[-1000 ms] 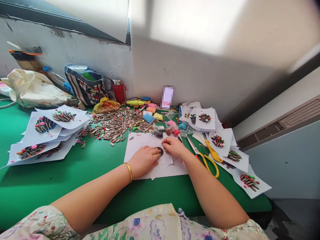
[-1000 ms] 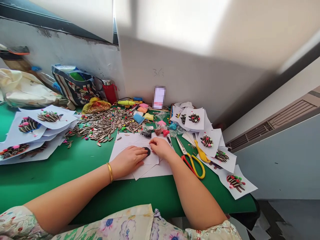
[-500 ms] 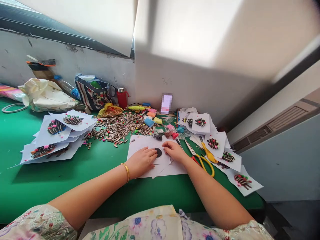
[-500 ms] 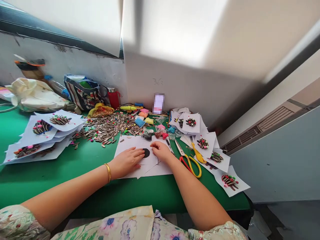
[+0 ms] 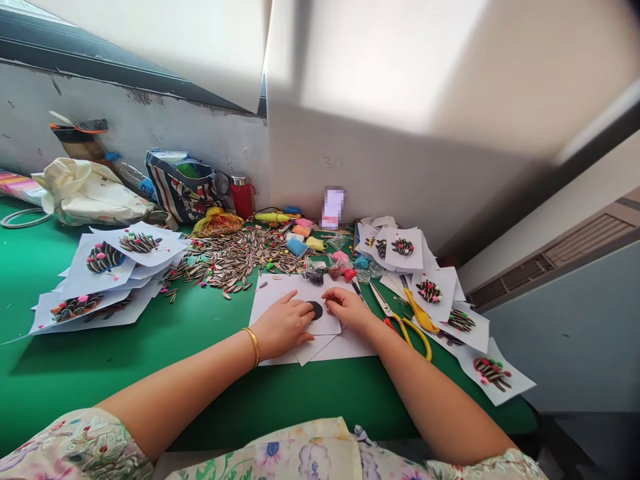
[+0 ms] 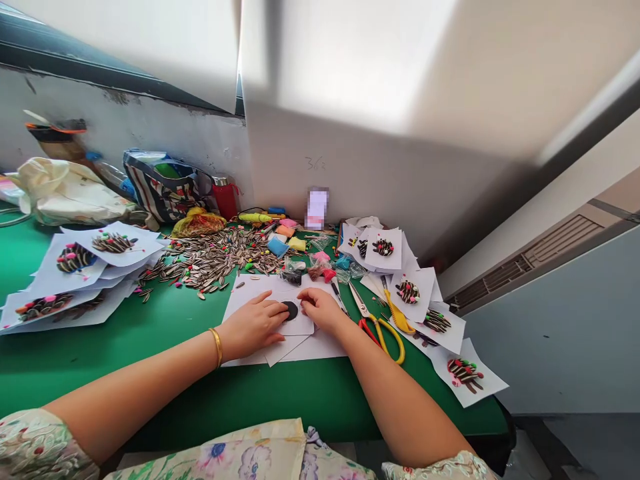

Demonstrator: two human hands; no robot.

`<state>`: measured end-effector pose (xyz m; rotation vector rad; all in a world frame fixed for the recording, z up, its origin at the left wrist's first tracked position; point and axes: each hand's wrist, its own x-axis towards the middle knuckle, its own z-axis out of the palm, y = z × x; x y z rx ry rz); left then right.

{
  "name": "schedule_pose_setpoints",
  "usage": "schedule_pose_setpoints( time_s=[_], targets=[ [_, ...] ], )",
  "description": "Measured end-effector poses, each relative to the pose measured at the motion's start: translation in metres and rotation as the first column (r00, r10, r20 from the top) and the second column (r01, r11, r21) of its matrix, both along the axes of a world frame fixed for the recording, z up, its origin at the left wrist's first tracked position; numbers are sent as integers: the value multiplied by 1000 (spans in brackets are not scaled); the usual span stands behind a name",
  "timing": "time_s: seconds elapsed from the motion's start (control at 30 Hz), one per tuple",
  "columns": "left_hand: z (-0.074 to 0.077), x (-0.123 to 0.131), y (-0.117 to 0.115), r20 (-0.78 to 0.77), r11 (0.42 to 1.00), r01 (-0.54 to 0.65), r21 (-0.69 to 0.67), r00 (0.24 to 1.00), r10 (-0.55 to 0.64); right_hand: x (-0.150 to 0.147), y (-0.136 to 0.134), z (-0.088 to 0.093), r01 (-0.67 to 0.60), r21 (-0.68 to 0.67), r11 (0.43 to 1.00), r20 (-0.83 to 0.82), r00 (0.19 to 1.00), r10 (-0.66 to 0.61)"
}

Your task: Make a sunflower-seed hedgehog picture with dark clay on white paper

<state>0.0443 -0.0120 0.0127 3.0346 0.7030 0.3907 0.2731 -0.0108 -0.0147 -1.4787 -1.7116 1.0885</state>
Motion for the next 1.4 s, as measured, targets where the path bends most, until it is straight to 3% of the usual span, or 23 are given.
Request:
schedule_pose_setpoints(
  time_s=[0.13,0.3,0.5,0.93,1.4],
  targets=[
    [-7,0,2,45,1000,7,-18,999,-7,2,-5,-4,-31,158,987,83,996,18],
    [-11,0,2,47,998,-14,-57,999,17,5,-13,0,-150,349,925,223,972,74],
    [-9,-11,8,32,991,0,-137,999,4,10,-19,12,-291,314,904,405,902,150],
    [-6,-23,13,-31,979,-9,-203,1000,3,1,-25,17,-400,299,867,589,791,162],
    [-8,-23,13,-25,978,-14,-208,1000,9,-1,-22,14,-406,271,873,651,745,144]
  ],
)
